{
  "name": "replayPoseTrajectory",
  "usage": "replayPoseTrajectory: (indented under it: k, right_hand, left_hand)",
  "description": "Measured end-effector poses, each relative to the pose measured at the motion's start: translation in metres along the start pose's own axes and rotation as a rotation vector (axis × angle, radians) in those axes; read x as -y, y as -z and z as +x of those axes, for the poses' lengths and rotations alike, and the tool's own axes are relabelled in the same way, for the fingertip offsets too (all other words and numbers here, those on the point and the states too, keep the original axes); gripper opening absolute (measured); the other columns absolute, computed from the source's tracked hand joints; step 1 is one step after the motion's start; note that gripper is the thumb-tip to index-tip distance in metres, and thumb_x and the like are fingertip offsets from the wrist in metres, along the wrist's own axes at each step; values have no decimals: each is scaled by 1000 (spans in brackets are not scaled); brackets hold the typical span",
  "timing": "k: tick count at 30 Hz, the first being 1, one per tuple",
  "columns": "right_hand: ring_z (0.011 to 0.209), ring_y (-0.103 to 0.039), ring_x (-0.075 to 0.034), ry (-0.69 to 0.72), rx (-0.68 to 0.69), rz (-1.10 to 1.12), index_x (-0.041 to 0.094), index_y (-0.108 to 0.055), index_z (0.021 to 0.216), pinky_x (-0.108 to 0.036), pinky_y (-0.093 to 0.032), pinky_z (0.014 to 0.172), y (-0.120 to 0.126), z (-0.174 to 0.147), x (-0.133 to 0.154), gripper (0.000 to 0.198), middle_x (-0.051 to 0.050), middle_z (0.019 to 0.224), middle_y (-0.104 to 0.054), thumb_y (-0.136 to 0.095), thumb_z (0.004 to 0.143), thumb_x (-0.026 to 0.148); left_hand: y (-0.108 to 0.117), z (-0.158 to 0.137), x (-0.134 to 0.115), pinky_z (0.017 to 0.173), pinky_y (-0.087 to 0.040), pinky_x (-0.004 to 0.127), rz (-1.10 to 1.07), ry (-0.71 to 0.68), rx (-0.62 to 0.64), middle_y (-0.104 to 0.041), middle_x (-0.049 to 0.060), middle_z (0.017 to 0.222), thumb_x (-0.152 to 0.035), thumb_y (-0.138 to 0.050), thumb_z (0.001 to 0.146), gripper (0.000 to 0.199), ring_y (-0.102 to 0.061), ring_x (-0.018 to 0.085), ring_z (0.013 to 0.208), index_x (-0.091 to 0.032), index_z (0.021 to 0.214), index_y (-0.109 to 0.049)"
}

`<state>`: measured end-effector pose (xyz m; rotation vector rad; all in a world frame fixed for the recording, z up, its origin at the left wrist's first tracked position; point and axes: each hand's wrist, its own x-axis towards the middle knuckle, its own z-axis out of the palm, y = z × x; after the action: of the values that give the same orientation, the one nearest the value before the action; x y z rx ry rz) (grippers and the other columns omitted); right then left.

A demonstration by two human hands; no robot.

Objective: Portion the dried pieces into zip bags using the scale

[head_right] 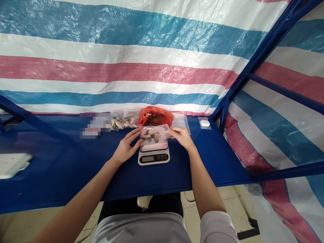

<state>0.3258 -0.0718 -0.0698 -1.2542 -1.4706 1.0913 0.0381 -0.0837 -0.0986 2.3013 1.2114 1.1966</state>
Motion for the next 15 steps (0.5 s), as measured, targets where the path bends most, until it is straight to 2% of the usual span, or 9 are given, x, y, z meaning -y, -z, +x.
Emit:
replayPoseTrajectory:
  k: [4, 10, 15]
  right_hand:
    - [87, -74, -28, -16, -40, 16, 20, -76, 76, -39, -63, 76, 1, 4, -5, 53, -6, 83, -78, -73, 71, 72]
    - [77, -70, -22, -8, -34, -31, 18, -77, 75, -34, -60, 71, 2, 7, -11, 49, -6, 79, -76, -76, 70, 67]
    - [77, -71, -23, -18, -50, -73, 19, -77, 76, -34, -60, 69, 6, 5, -11, 50, -7, 78, -77, -75, 70, 68]
  left_hand:
    - [-2, 0, 6, 116, -46, 52, -14, -21, 19, -65, 15, 140, -42, -54, 99, 42, -59, 31, 133, -19, 131, -68]
    - [-4, 3, 10, 118, -44, 53, -22, -37, 26, -65, 15, 139, -41, -53, 100, 39, -59, 31, 135, -20, 128, -71]
    - [-3, 6, 9, 117, -45, 53, -36, -33, 43, -65, 15, 139, -43, -52, 99, 41, -58, 30, 134, -20, 127, -71]
